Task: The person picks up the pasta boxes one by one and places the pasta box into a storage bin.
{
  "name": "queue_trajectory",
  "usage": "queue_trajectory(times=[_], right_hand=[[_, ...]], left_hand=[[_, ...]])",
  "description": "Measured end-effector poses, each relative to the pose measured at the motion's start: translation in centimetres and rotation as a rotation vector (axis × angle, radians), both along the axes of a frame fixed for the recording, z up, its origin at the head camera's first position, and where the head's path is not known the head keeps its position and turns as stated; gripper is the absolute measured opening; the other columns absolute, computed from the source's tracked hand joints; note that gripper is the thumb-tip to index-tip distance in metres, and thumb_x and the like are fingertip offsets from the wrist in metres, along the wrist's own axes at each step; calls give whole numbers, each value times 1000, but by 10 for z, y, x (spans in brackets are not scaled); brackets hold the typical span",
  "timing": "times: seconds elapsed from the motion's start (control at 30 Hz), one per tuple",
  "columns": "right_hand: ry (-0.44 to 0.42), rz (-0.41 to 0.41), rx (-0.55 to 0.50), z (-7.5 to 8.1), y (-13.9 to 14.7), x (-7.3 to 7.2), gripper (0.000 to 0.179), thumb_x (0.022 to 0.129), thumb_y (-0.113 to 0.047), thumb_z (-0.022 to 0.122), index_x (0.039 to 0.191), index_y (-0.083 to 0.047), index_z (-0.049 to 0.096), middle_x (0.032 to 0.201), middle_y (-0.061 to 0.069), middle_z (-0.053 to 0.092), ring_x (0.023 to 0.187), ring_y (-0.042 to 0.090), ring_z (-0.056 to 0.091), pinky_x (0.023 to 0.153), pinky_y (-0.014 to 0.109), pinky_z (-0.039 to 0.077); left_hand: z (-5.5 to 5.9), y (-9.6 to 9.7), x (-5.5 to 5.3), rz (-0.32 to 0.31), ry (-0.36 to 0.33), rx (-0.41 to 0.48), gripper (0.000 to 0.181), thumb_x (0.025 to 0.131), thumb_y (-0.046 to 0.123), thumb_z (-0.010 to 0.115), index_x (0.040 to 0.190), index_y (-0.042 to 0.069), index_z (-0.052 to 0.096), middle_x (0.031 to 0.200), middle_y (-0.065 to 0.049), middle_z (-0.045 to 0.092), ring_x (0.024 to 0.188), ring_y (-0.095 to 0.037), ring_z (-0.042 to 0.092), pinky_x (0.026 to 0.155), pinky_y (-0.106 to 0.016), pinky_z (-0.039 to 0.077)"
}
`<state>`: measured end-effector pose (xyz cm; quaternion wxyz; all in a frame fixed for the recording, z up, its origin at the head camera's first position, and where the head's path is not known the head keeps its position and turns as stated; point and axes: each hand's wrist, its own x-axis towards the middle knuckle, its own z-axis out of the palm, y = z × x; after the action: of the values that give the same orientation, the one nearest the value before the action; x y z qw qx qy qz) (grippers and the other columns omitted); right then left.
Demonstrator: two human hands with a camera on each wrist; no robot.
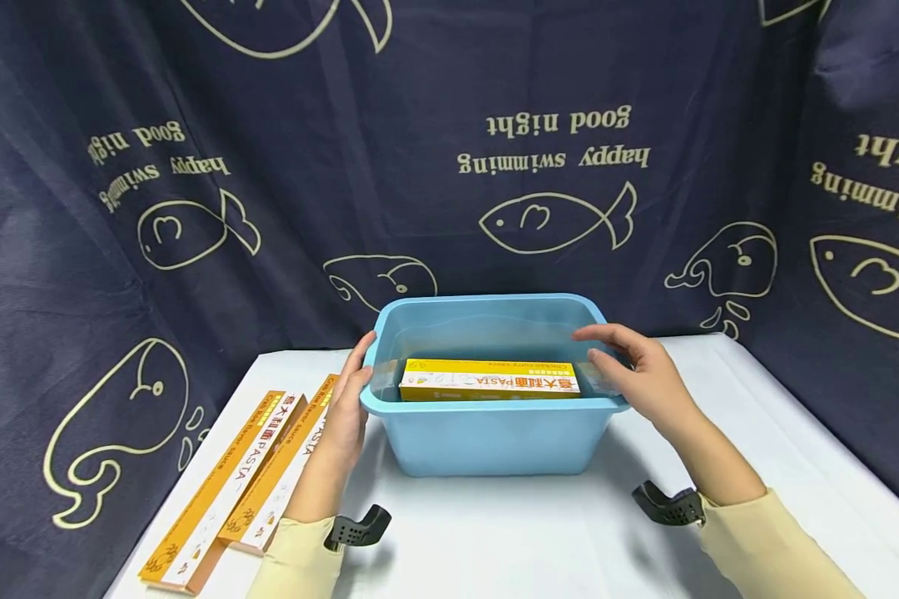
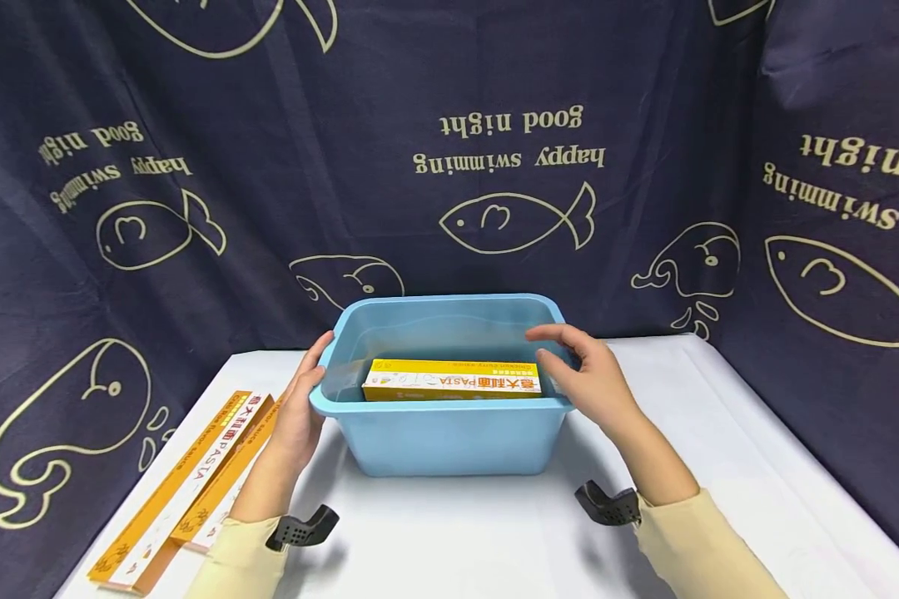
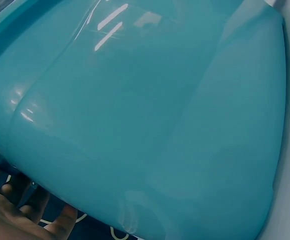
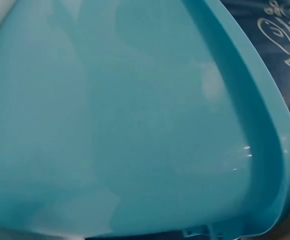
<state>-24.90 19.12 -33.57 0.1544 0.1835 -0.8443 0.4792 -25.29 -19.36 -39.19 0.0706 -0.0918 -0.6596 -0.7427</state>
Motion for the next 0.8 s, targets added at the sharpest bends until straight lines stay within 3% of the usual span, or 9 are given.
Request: queue_trajectory(times=[0.17,0.3,0.4,0.6,0.8], right_hand=[[44,-35,-246,-14,4,7,30,100,-11,57,130,-6,63,132,-8,64,132,-1,48,103,9,38],[41,-21,-470,-25,7,9,34,99,-4,56,133,0,59,135,-11,62,131,2,50,102,10,39],[20,-15,-569,-31,11,10,38,100,-5,54,137,-1,56,136,-9,61,130,5,51,101,11,39],[-8,20,-614,-36,16,8,41,104,-17,51,143,-3,50,139,-1,57,129,10,53,97,13,43],[-63,78,-480,-40,14,9,48,105,-21,49,151,-10,42,152,1,43,137,5,40,100,14,33]], left_hand=[[-1,0,0,-6,6,-3,57,100,27,37,157,31,31,166,8,20,152,-22,18,121,-64,6],[-1,0,1,3,1,-7,56,100,28,37,156,31,31,166,9,21,153,-21,17,121,-64,5],[0,-1,2,11,-3,-15,56,101,29,37,156,31,32,165,8,22,152,-21,18,121,-64,6],[3,-3,6,42,-37,-51,52,103,33,38,154,34,34,163,6,27,149,-23,26,120,-63,14],[6,-9,14,57,-37,-133,50,106,38,40,154,31,35,161,1,34,148,-24,32,120,-57,25]])
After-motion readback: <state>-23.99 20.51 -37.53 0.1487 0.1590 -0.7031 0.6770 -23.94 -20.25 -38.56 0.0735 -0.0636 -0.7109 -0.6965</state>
